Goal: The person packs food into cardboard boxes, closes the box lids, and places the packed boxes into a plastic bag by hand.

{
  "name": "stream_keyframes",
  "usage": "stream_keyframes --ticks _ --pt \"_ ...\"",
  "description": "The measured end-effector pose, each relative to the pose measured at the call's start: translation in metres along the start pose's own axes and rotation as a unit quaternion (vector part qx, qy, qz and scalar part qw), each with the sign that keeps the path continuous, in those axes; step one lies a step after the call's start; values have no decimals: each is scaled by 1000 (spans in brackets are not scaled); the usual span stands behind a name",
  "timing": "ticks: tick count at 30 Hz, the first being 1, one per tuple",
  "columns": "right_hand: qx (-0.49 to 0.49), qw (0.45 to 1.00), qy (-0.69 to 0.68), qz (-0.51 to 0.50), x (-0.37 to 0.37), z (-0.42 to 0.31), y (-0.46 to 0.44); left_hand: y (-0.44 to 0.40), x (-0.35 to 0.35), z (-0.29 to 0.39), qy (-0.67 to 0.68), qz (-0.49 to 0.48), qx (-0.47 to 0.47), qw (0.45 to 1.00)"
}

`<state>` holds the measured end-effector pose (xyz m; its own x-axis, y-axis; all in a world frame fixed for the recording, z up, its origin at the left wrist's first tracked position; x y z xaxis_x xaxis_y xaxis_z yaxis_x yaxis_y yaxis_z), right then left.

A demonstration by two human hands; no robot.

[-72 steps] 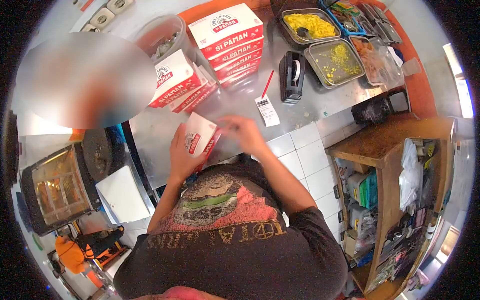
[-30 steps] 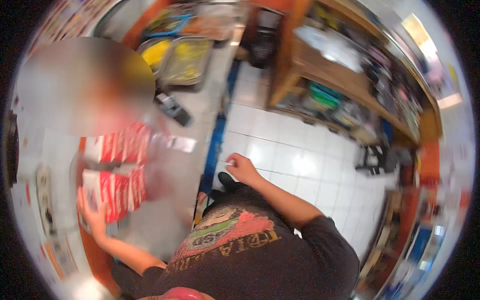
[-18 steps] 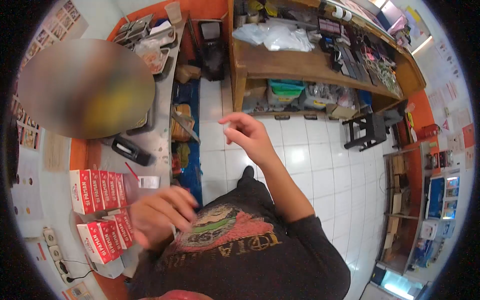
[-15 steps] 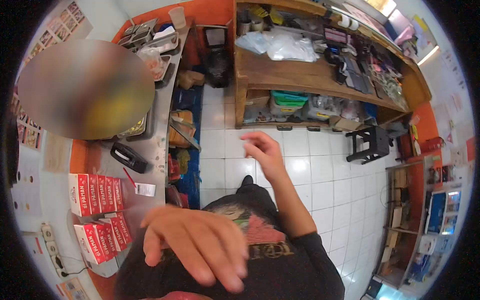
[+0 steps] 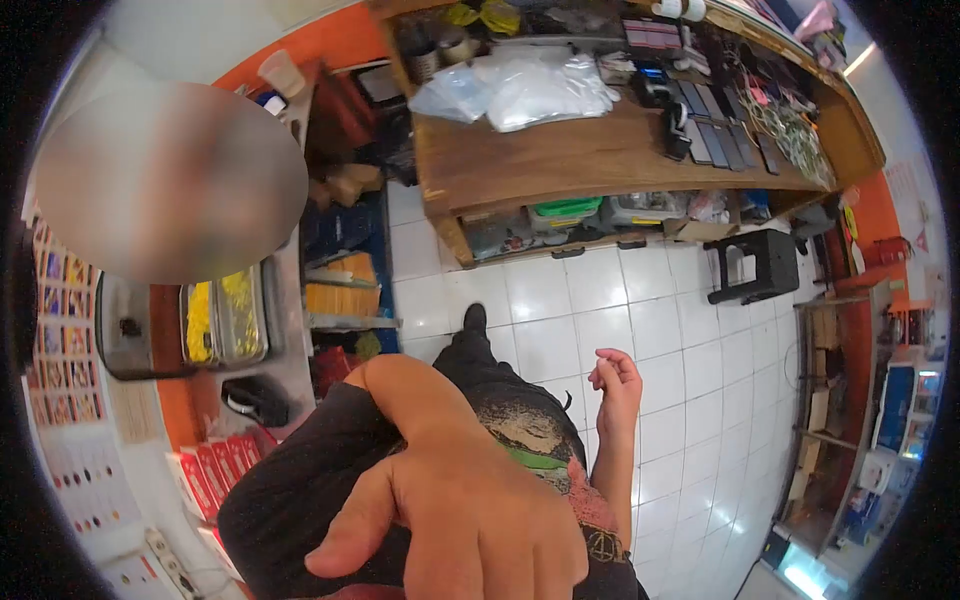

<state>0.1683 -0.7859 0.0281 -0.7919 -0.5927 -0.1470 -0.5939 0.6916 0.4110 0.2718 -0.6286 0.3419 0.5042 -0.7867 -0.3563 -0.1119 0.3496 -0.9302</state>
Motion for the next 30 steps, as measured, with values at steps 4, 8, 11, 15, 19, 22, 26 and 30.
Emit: stream_keyframes --ticks 4,8,11,15,19,22,26,30 --pt "-51 994 -63 78 -19 -26 -52 14 141 40 -385 30 225 895" --pt "23 993 -29 109 -22 -39 -107 111 417 123 -673 358 323 561" --pt "17 980 -27 195 -19 -58 -142 219 584 212 -786 391 361 316" --pt "33 975 -51 212 -42 -83 -182 286 669 252 -861 232 417 176" --pt "22 972 -72 224 -58 -97 -209 281 687 252 -902 70 415 97" --pt "-6 969 -73 236 -53 -90 -235 262 679 250 -787 130 582 160" --pt "-5 978 -44 203 -55 -99 -279 255 685 245 -911 70 372 164" --pt "-11 989 -13 148 -73 -119 -319 270 701 233 -891 58 428 137"
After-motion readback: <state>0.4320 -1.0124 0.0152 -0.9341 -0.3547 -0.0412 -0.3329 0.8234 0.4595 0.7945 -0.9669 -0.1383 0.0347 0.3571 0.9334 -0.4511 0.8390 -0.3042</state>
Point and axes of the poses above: each hand's wrist, its own y-axis away from the middle knuckle, its own x-axis out of the back of the hand, z = x × y, the point moved 6 cm from there along -y, towards the middle knuckle, and after that the axes turned 4 degrees about z, right-handed, at the moved point
